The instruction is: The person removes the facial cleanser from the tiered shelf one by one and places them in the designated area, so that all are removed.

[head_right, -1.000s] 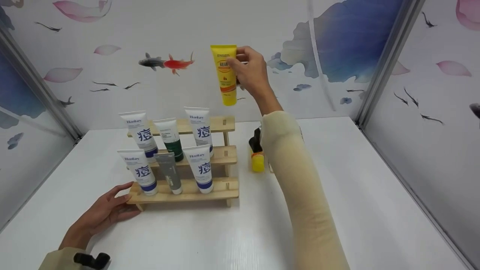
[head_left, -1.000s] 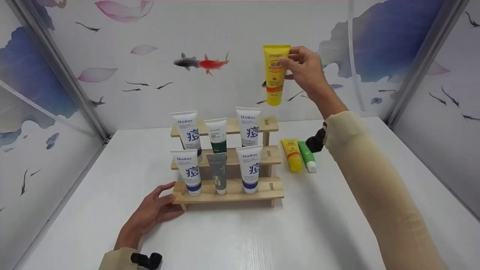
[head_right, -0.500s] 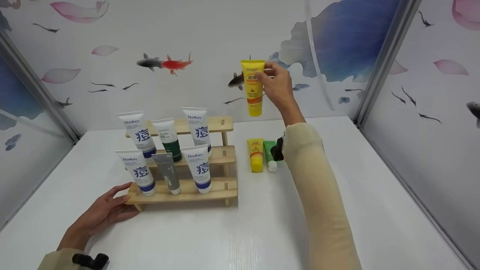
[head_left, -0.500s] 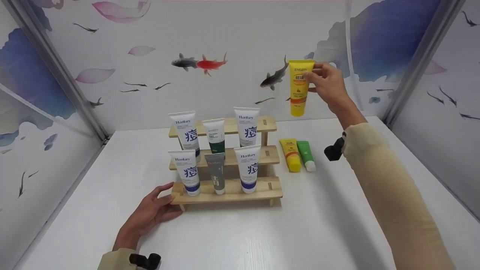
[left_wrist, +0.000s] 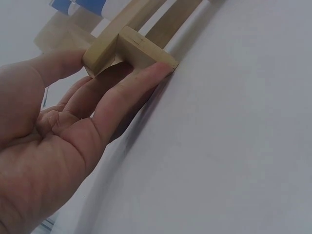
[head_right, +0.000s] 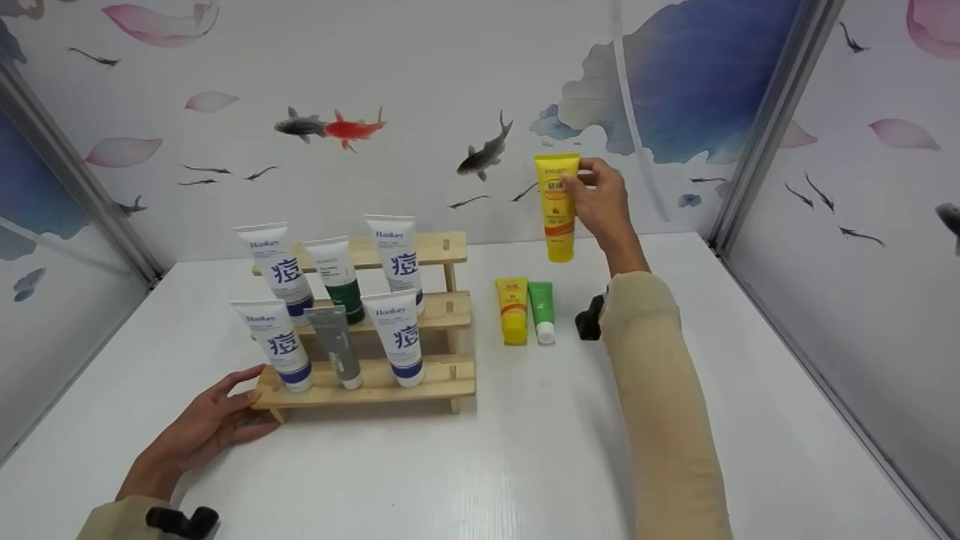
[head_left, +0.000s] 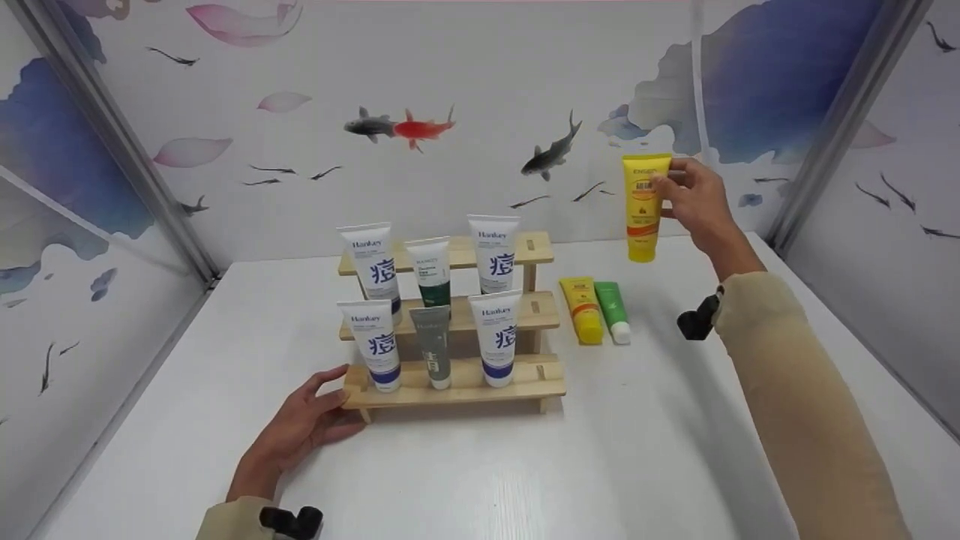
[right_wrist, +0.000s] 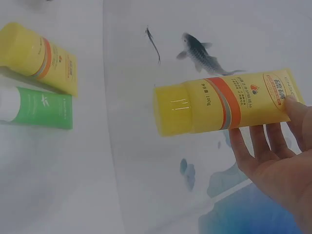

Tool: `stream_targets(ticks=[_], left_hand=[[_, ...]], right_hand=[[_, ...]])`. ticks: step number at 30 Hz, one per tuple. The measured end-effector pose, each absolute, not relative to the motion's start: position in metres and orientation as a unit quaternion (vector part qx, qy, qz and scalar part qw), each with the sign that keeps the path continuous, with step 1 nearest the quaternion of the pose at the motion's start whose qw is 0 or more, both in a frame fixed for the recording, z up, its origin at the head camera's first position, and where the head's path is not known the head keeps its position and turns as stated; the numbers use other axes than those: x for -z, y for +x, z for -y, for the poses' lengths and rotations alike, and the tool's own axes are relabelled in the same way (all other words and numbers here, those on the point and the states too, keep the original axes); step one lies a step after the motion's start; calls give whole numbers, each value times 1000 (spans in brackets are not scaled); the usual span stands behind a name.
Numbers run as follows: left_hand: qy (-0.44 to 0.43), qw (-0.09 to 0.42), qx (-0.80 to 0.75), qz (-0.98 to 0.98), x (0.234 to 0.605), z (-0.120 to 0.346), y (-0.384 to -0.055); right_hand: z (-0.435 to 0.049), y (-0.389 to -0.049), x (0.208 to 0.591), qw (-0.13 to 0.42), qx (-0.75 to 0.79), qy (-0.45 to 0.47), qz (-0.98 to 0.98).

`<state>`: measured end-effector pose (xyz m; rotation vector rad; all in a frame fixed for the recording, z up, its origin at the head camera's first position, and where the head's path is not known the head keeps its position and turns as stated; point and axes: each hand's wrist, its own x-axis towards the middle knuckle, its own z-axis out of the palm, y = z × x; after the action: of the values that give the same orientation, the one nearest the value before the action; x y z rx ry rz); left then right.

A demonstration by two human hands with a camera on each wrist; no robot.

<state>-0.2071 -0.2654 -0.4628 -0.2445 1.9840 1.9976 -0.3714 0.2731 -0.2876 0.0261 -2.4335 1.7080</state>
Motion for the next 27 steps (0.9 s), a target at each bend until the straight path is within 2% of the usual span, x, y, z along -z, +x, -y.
stream_targets(ticks=[12, 27], left_hand=[[-83, 156, -698, -694, 462, 266, -207], [-54, 169, -710, -682, 464, 267, -207]], right_hand=[[-303, -373, 336, 67, -560, -35, 825], [-307, -378, 396, 27, -566, -117, 815]])
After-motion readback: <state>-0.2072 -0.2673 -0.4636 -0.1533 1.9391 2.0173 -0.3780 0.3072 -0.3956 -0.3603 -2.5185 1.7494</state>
